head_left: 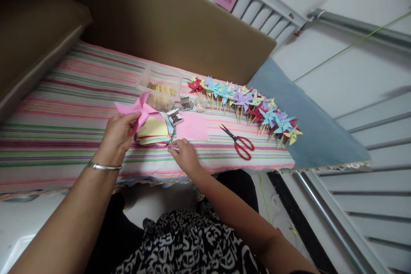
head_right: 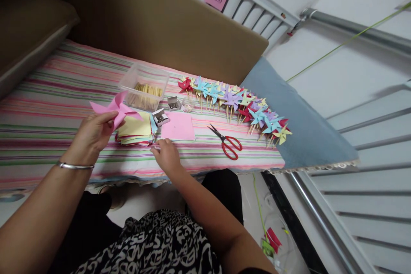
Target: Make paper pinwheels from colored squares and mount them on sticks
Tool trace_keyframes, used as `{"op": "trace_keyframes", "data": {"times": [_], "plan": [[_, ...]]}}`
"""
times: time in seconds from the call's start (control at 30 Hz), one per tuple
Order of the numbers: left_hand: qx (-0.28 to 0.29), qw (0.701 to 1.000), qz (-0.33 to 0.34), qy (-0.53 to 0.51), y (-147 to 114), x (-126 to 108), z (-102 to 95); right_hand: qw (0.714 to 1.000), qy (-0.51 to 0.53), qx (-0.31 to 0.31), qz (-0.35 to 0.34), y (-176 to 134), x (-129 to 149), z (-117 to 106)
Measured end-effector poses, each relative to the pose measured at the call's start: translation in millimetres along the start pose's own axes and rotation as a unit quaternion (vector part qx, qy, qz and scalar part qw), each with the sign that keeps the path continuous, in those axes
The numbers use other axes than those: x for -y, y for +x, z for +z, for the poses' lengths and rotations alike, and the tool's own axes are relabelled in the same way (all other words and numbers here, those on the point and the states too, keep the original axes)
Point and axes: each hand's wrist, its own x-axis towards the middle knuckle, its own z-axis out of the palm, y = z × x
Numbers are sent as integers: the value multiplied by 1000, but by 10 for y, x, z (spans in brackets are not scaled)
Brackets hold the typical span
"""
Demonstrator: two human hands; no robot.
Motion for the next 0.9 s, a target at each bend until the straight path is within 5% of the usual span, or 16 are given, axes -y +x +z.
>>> {"op": "trace_keyframes", "data": {"times": [0.2, 0.53, 0.7, 0.9], "plan": [[-6, 1000, -2, 6, -26, -26, 20, 997, -69, 18, -9, 50, 93, 110], [-10, 1000, -16, 7, -60, -68, 32, 998, -37, 16, -40, 103, -77, 91], [-13, 1000, -21, -5, -75, -89, 55, 999, 1, -7, -43, 185, -87, -67], [-15, 1000, -10, -7, -49, -61, 7, 996, 43, -81, -7, 748, -126, -359]]}}
